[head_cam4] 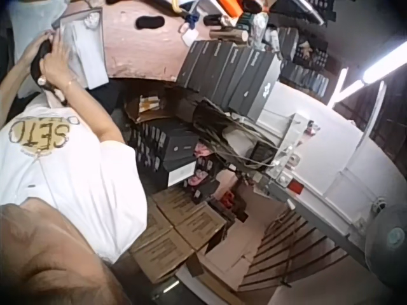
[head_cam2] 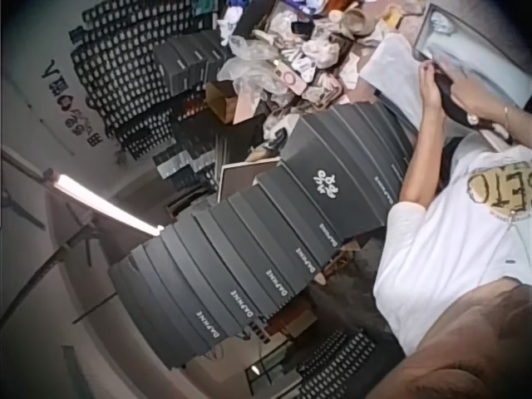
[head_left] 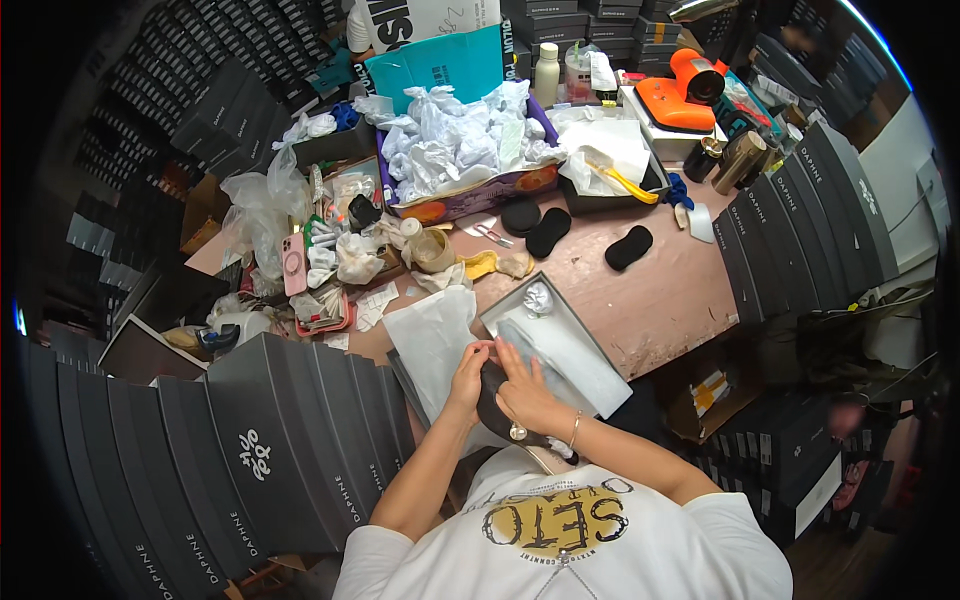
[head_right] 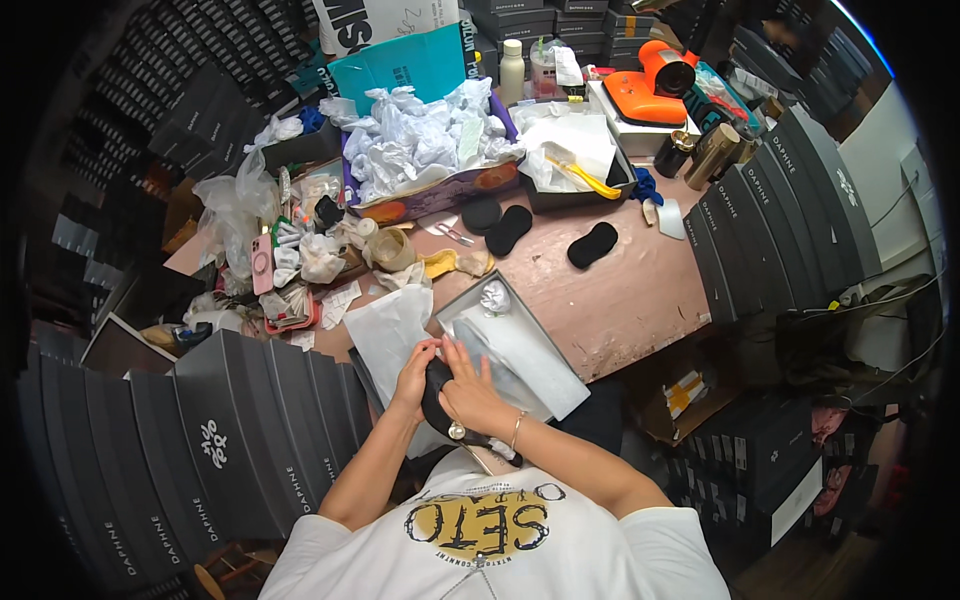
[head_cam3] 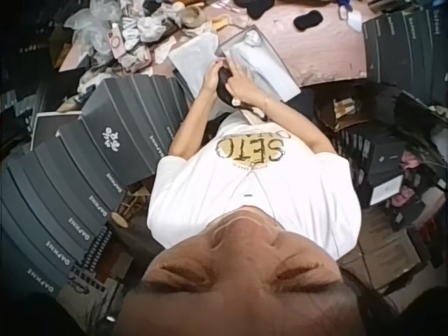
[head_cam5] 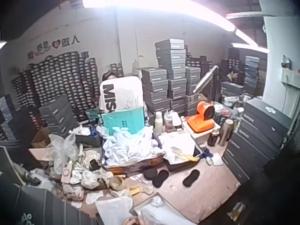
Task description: Unpacking, inspecting, and repacking high-heeled shoes into boxes with protective wrapping.
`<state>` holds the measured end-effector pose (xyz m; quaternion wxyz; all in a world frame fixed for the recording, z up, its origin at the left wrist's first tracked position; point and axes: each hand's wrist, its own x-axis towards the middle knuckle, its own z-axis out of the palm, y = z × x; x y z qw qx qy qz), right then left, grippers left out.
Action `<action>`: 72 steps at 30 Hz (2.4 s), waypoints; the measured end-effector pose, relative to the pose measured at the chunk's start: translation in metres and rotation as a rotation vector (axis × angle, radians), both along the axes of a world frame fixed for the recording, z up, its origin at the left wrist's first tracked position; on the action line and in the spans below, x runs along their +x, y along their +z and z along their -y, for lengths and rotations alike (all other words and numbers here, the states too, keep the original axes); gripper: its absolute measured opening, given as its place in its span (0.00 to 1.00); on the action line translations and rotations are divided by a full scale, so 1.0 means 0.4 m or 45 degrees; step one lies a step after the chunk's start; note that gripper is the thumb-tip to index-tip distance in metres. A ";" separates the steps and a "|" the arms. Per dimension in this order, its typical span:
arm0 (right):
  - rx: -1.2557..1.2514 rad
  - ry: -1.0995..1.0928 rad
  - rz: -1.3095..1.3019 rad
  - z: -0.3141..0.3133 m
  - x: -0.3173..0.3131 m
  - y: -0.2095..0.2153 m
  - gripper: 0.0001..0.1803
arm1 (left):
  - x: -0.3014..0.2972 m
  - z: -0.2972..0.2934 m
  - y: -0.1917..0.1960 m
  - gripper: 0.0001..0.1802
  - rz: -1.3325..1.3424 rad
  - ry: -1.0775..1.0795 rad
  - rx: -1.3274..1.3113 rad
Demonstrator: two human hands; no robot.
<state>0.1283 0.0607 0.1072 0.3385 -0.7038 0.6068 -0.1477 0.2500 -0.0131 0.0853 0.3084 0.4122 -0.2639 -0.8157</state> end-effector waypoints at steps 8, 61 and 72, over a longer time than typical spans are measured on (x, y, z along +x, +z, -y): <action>-0.365 -0.170 -0.192 0.010 0.031 -0.041 0.14 | 0.010 -0.014 0.042 0.11 0.053 0.090 0.014; -0.471 0.007 0.011 -0.005 -0.077 0.087 0.23 | 0.035 -0.212 0.089 0.31 -0.312 -0.085 0.243; -0.173 -0.256 0.363 0.045 -0.114 0.054 0.47 | 0.026 -0.208 0.088 0.22 -0.268 -0.084 0.218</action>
